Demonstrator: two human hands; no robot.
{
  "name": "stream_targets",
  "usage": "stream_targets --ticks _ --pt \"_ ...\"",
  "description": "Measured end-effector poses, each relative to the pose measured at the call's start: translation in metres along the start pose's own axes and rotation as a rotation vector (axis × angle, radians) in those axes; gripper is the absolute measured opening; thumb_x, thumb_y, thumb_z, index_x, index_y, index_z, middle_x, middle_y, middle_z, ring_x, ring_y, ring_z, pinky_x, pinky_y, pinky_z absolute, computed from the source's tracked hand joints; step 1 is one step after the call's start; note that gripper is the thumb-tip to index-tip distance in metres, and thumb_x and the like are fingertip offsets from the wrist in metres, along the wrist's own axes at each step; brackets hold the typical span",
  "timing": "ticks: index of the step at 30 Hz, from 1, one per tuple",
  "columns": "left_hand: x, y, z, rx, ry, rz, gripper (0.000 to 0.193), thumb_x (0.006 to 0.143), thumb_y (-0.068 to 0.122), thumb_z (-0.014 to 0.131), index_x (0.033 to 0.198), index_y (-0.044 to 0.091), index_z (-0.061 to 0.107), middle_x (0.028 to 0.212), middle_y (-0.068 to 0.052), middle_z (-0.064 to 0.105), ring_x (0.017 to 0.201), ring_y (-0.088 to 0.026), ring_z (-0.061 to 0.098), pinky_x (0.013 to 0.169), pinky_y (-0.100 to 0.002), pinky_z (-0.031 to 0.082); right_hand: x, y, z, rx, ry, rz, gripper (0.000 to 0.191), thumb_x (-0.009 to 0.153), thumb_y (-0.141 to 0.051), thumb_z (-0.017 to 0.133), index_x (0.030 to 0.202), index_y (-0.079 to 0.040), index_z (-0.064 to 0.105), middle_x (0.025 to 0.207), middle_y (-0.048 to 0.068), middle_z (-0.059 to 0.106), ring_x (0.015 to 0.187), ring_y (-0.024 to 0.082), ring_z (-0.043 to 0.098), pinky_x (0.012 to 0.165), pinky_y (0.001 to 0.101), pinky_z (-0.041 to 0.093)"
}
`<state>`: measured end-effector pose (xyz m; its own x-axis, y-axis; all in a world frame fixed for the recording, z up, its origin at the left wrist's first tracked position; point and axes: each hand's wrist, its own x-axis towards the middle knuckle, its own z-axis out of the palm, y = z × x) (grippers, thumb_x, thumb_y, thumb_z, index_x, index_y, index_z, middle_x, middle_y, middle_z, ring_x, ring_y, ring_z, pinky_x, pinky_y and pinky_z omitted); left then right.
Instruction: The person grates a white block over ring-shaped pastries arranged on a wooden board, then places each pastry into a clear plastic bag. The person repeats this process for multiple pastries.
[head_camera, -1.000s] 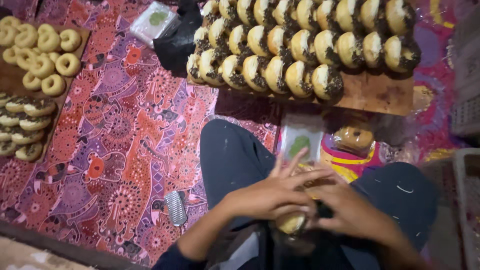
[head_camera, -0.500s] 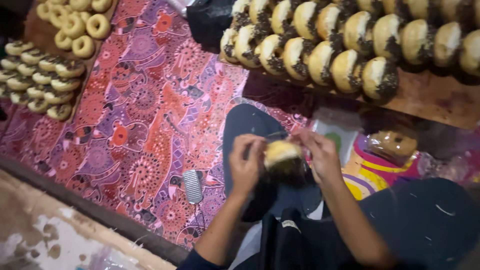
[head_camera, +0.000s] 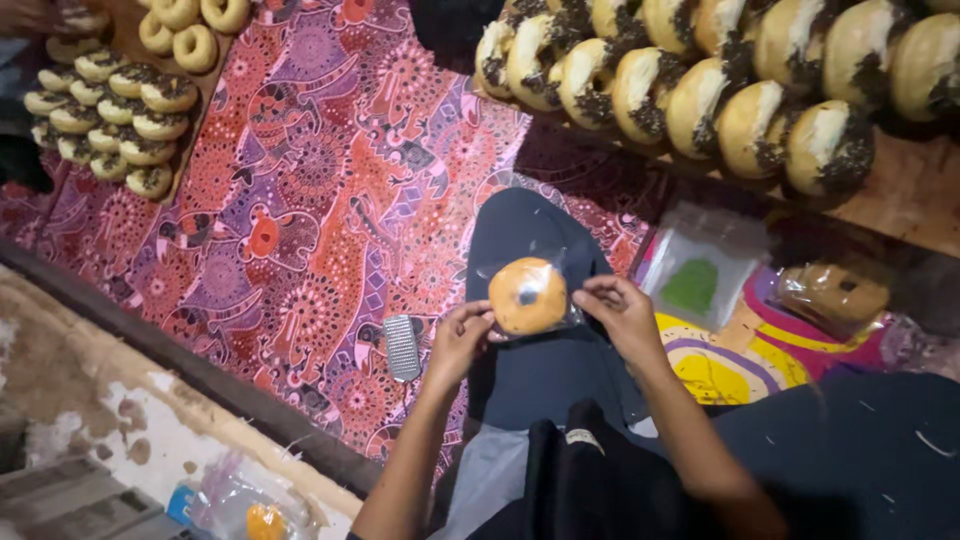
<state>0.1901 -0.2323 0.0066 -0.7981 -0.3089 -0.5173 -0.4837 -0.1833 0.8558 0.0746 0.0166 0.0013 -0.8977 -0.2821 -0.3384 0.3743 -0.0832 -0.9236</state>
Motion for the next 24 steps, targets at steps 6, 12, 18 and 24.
stream_targets --ticks 6,12,18,24 --pt "-0.021 0.023 0.063 0.033 -0.456 -0.121 0.042 0.099 0.021 0.066 0.134 0.001 0.056 0.092 -0.008 0.074 0.072 -0.010 0.062 0.060 -0.021 0.048 -0.041 0.004 -0.053 0.202 -0.038 0.233 0.060 0.079 -0.002 0.080 0.131 -0.006 0.051 0.112 0.005 0.070 0.096 0.014 0.069 0.079 0.0286 0.058" --pt "0.011 0.029 0.207 0.163 -0.797 0.274 0.050 0.101 0.023 0.066 0.145 0.005 0.050 0.142 -0.013 0.058 0.126 -0.019 0.056 0.109 -0.035 0.044 -0.042 -0.036 -0.220 0.356 0.598 -0.056 0.049 0.080 -0.007 0.077 0.124 -0.008 0.055 0.114 0.008 0.071 0.099 0.018 0.072 0.084 0.0331 0.062" --pt "0.081 0.009 0.408 0.123 -0.691 0.000 0.061 0.104 0.046 0.060 0.145 0.002 0.049 0.137 -0.011 0.055 0.127 -0.022 0.050 0.108 -0.035 0.040 -0.017 -0.049 -0.289 -0.046 0.821 0.083 0.038 0.087 -0.027 0.081 0.119 -0.011 0.068 0.104 0.005 0.072 0.087 0.019 0.066 0.066 0.0328 0.047" --pt "0.080 -0.001 0.413 -0.019 -0.774 -0.204 0.048 0.096 0.036 0.063 0.137 0.015 0.050 0.125 -0.008 0.063 0.111 -0.021 0.065 0.095 -0.037 0.055 -0.035 -0.048 -0.286 0.313 0.484 0.222 0.052 0.077 -0.025 0.082 0.123 -0.005 0.067 0.105 0.008 0.076 0.089 0.021 0.074 0.068 0.0336 0.062"
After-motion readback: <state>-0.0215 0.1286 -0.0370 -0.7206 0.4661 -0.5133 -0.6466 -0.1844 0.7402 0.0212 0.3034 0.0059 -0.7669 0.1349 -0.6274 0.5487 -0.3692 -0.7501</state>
